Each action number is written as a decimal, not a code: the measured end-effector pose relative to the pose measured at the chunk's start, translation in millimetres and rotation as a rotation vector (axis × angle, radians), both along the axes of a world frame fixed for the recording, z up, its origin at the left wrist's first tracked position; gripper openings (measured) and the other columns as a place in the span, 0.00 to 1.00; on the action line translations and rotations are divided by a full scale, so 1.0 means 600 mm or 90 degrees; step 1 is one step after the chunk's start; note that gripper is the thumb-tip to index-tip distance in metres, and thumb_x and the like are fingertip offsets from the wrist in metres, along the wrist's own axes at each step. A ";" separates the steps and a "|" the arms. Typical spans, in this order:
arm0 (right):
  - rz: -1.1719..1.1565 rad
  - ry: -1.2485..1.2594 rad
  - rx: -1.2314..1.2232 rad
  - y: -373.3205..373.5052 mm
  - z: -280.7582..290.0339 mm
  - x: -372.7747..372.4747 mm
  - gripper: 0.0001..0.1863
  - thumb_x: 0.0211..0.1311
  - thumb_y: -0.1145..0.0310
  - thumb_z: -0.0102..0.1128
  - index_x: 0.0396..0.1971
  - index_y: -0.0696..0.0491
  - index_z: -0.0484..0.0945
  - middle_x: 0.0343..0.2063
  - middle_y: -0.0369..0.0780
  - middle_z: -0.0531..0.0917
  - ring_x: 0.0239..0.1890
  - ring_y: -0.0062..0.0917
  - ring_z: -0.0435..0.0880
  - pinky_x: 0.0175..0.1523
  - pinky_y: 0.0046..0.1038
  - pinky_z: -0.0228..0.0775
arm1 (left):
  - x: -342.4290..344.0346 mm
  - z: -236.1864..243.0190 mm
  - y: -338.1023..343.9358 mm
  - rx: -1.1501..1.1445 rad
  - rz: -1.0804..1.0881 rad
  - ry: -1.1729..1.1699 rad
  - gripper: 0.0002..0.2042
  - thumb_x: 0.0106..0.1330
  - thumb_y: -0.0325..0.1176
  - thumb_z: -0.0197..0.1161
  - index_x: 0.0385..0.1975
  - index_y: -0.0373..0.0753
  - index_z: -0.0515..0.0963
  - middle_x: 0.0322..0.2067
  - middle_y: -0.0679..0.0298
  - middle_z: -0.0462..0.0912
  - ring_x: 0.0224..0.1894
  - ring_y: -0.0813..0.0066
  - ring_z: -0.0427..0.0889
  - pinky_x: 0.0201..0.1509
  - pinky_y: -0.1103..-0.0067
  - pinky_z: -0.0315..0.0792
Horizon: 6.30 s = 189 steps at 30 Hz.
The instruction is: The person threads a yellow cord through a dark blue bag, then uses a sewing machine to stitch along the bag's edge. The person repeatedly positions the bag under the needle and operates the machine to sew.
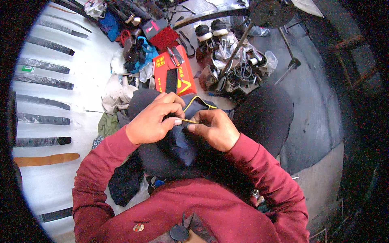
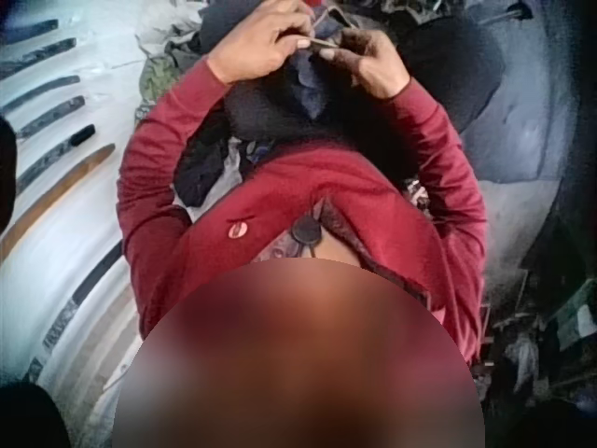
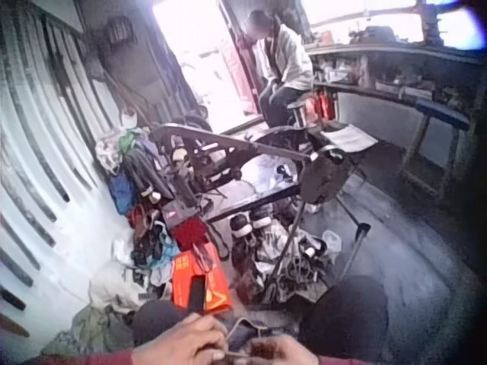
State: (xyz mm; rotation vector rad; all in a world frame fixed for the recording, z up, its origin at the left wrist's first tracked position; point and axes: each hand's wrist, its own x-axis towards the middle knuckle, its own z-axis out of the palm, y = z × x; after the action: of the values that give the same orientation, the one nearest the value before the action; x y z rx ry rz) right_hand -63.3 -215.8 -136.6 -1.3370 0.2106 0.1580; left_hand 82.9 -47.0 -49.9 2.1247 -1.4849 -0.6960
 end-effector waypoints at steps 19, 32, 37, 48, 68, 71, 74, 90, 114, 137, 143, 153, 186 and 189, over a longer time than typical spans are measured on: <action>-0.051 -0.036 -0.225 -0.103 0.007 0.373 0.15 0.63 0.64 0.69 0.38 0.63 0.87 0.25 0.38 0.86 0.28 0.18 0.79 0.38 0.28 0.74 | 0.368 -0.078 -0.077 -0.045 0.114 0.202 0.05 0.66 0.27 0.63 0.37 0.33 0.80 0.45 0.59 0.79 0.49 0.68 0.78 0.53 0.73 0.72; -0.276 -0.068 -0.235 -0.108 0.014 0.480 0.11 0.63 0.73 0.70 0.41 0.62 0.82 0.34 0.37 0.87 0.37 0.16 0.84 0.45 0.20 0.74 | 0.548 -0.116 -0.153 -0.045 0.063 0.402 0.09 0.70 0.29 0.65 0.47 0.37 0.81 0.39 0.70 0.84 0.40 0.82 0.78 0.43 0.79 0.75; -0.345 -0.051 -0.295 -0.111 0.007 0.480 0.13 0.60 0.74 0.73 0.40 0.59 0.78 0.33 0.38 0.86 0.36 0.18 0.84 0.43 0.22 0.76 | 0.567 -0.135 -0.183 -0.037 -0.014 0.396 0.12 0.72 0.29 0.62 0.53 0.35 0.81 0.42 0.72 0.84 0.41 0.84 0.78 0.44 0.79 0.76; -0.369 -0.079 -0.351 -0.107 -0.006 0.479 0.15 0.60 0.74 0.73 0.41 0.60 0.75 0.34 0.44 0.88 0.39 0.24 0.88 0.45 0.25 0.78 | 0.583 -0.164 -0.203 -0.150 -0.098 0.322 0.14 0.69 0.27 0.63 0.54 0.40 0.81 0.30 0.68 0.82 0.29 0.83 0.76 0.33 0.79 0.73; -0.341 -0.299 -0.677 -0.137 0.030 0.453 0.20 0.57 0.77 0.68 0.50 0.61 0.77 0.47 0.46 0.81 0.49 0.36 0.82 0.57 0.32 0.72 | 0.593 -0.155 -0.200 -0.041 -0.034 0.392 0.13 0.72 0.30 0.61 0.54 0.44 0.81 0.31 0.72 0.81 0.27 0.82 0.77 0.29 0.81 0.73; -0.361 -0.278 -0.595 -0.130 0.021 0.465 0.16 0.58 0.77 0.67 0.46 0.60 0.79 0.42 0.46 0.81 0.45 0.37 0.82 0.53 0.32 0.72 | 0.597 -0.157 -0.204 -0.009 -0.040 0.424 0.13 0.73 0.30 0.61 0.56 0.45 0.81 0.34 0.72 0.82 0.28 0.83 0.77 0.31 0.81 0.74; -0.399 -0.251 -0.493 -0.130 0.018 0.469 0.11 0.60 0.77 0.65 0.43 0.60 0.80 0.39 0.43 0.82 0.43 0.33 0.82 0.52 0.30 0.71 | 0.599 -0.159 -0.205 -0.026 -0.057 0.442 0.12 0.73 0.31 0.61 0.54 0.45 0.81 0.36 0.72 0.83 0.29 0.83 0.77 0.33 0.81 0.75; -0.291 -0.272 -0.760 -0.203 0.033 0.429 0.17 0.56 0.78 0.64 0.47 0.57 0.84 0.44 0.46 0.84 0.49 0.41 0.81 0.58 0.35 0.70 | 0.614 -0.143 -0.218 0.048 -0.126 0.456 0.12 0.70 0.34 0.64 0.50 0.40 0.82 0.37 0.70 0.85 0.35 0.81 0.81 0.37 0.77 0.78; -0.331 -0.280 -1.190 -0.416 -0.041 0.447 0.03 0.59 0.74 0.63 0.33 0.55 0.80 0.37 0.43 0.84 0.37 0.37 0.83 0.41 0.36 0.72 | 0.622 -0.135 -0.222 -0.008 -0.097 0.271 0.12 0.60 0.23 0.61 0.43 0.34 0.81 0.32 0.63 0.84 0.33 0.73 0.83 0.37 0.73 0.79; -0.483 0.094 -1.065 -0.560 0.068 0.201 0.12 0.71 0.67 0.49 0.45 0.55 0.78 0.38 0.54 0.86 0.44 0.54 0.85 0.46 0.46 0.75 | 0.657 -0.140 -0.208 -0.056 -0.083 0.139 0.14 0.60 0.20 0.60 0.46 0.36 0.83 0.41 0.63 0.85 0.43 0.76 0.82 0.49 0.74 0.77; -0.559 0.100 -1.057 -0.567 0.060 0.204 0.11 0.70 0.68 0.49 0.46 0.55 0.77 0.39 0.55 0.85 0.44 0.54 0.84 0.47 0.44 0.74 | 0.661 -0.139 -0.207 -0.070 -0.089 0.105 0.15 0.61 0.20 0.60 0.47 0.37 0.83 0.43 0.64 0.86 0.46 0.77 0.82 0.52 0.74 0.77; -0.538 0.149 -0.989 -0.584 0.056 0.196 0.16 0.74 0.64 0.54 0.55 0.55 0.78 0.44 0.52 0.86 0.47 0.44 0.86 0.52 0.38 0.75 | 0.620 -0.139 -0.189 -0.157 -0.095 -0.050 0.17 0.61 0.18 0.59 0.48 0.38 0.84 0.47 0.64 0.87 0.50 0.78 0.82 0.58 0.74 0.76; -0.614 0.051 -0.917 -0.551 0.010 0.167 0.17 0.72 0.66 0.60 0.56 0.55 0.78 0.47 0.44 0.88 0.49 0.30 0.86 0.56 0.31 0.75 | 0.448 -0.178 -0.161 -0.520 0.304 0.124 0.11 0.65 0.24 0.74 0.46 0.37 0.85 0.44 0.69 0.88 0.44 0.82 0.82 0.54 0.78 0.75; -0.601 0.016 -0.932 -0.555 0.007 0.168 0.18 0.72 0.64 0.62 0.57 0.54 0.78 0.48 0.43 0.88 0.50 0.29 0.86 0.56 0.31 0.75 | 0.451 -0.182 -0.162 -0.525 0.310 0.143 0.12 0.64 0.24 0.74 0.46 0.37 0.85 0.45 0.68 0.88 0.45 0.80 0.83 0.55 0.78 0.75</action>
State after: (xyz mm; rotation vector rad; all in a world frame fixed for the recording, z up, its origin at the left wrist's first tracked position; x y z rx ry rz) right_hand 37.2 -548.6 -132.6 -2.4843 1.0873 -0.9600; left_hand 353.4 -144.3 -159.4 1.5807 -0.8509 -0.0907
